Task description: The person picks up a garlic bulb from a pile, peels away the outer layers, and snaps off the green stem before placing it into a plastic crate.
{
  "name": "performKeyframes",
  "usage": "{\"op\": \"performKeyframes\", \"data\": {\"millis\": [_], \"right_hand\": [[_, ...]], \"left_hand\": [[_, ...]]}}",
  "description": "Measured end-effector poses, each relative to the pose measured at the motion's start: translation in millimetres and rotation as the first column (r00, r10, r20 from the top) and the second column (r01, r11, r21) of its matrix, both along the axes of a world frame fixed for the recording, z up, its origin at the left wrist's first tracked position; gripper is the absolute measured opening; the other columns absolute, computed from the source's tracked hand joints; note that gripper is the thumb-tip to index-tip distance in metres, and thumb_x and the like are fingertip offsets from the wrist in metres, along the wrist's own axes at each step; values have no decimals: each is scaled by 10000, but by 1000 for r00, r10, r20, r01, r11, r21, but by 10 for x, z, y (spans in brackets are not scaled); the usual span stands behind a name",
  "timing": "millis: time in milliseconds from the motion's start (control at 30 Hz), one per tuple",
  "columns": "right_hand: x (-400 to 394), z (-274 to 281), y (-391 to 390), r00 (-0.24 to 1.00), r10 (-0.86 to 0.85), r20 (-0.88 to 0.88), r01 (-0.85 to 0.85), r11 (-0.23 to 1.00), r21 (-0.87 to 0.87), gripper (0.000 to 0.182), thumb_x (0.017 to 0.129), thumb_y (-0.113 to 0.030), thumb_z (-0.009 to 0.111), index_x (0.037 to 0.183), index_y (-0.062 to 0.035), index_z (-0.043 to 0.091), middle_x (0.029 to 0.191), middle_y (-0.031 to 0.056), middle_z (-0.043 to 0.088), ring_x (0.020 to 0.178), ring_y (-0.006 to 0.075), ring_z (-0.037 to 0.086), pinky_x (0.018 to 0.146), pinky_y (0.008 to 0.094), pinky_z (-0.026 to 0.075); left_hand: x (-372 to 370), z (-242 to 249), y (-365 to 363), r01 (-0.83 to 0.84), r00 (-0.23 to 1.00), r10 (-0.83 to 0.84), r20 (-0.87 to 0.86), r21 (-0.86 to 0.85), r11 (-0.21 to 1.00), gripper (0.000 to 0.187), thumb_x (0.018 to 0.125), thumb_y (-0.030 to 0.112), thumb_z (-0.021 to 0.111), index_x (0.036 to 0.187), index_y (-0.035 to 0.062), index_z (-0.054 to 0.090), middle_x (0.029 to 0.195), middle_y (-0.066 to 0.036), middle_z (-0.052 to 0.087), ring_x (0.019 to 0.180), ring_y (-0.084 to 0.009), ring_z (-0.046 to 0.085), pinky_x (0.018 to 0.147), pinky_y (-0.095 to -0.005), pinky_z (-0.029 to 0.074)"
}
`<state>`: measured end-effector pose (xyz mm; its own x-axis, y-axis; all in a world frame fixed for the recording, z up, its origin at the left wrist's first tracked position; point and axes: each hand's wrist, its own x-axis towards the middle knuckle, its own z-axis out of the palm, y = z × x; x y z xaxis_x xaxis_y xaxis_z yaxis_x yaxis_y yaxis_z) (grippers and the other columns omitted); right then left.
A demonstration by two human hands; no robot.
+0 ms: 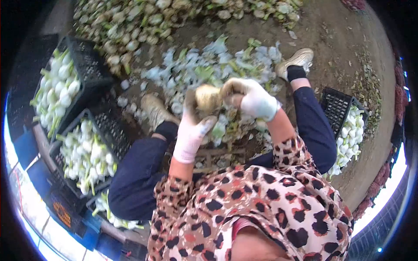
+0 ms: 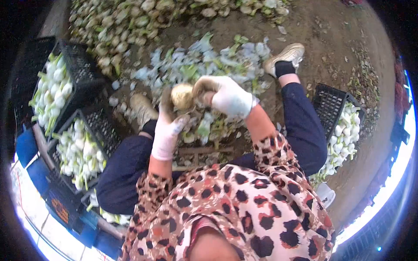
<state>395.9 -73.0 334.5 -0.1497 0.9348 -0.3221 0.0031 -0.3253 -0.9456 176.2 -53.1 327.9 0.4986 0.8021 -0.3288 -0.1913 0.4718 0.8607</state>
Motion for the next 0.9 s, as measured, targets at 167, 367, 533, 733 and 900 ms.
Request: {"op": "performKeyframes", "data": {"millis": [167,367,533,733,900], "right_hand": [[-439,582,-287,957,-169,-235,172,985,-8,512,774,121,504,1270,4,554,1137,49,639,997,122,580,887,264,463],[-776,558,-372,896,-305,-323,323,946,3,541,841,-184,723,1296,29,521,1164,68,622,1020,139,583,889,259,462],[-1149,756,-430,683,-435,-588,430,889,-158,479,829,-181,742,1214,20,540,1122,88,647,990,155,620,872,291,501],[-1104,846,-507,835,-300,-461,344,939,12,460,854,-196,746,1222,4,556,1137,81,652,1019,149,621,912,304,495],[-1099,836,-554,758,-225,-612,313,949,39,415,880,-167,709,1233,-8,561,1187,89,640,1052,164,620,951,307,479]], "left_hand": [[-216,347,-24,-60,997,61,44,-26,998,819,761,12,745,1464,100,334,1321,-84,497,1176,-199,527,1008,-329,448],[-429,547,-89,-126,989,117,90,98,987,920,735,86,826,1483,68,290,1319,-103,508,1172,-206,534,1001,-333,456],[-426,562,-285,-57,982,141,-130,502,863,982,650,192,901,1446,9,356,1302,-152,537,1148,-221,563,960,-338,487],[-491,879,-365,5,959,157,-237,565,825,905,592,154,922,1344,-28,452,1255,-145,572,1122,-216,583,945,-335,497],[-520,897,-415,-58,998,55,17,324,944,957,652,202,900,1417,18,353,1294,-143,568,1155,-232,572,989,-353,477]]}}
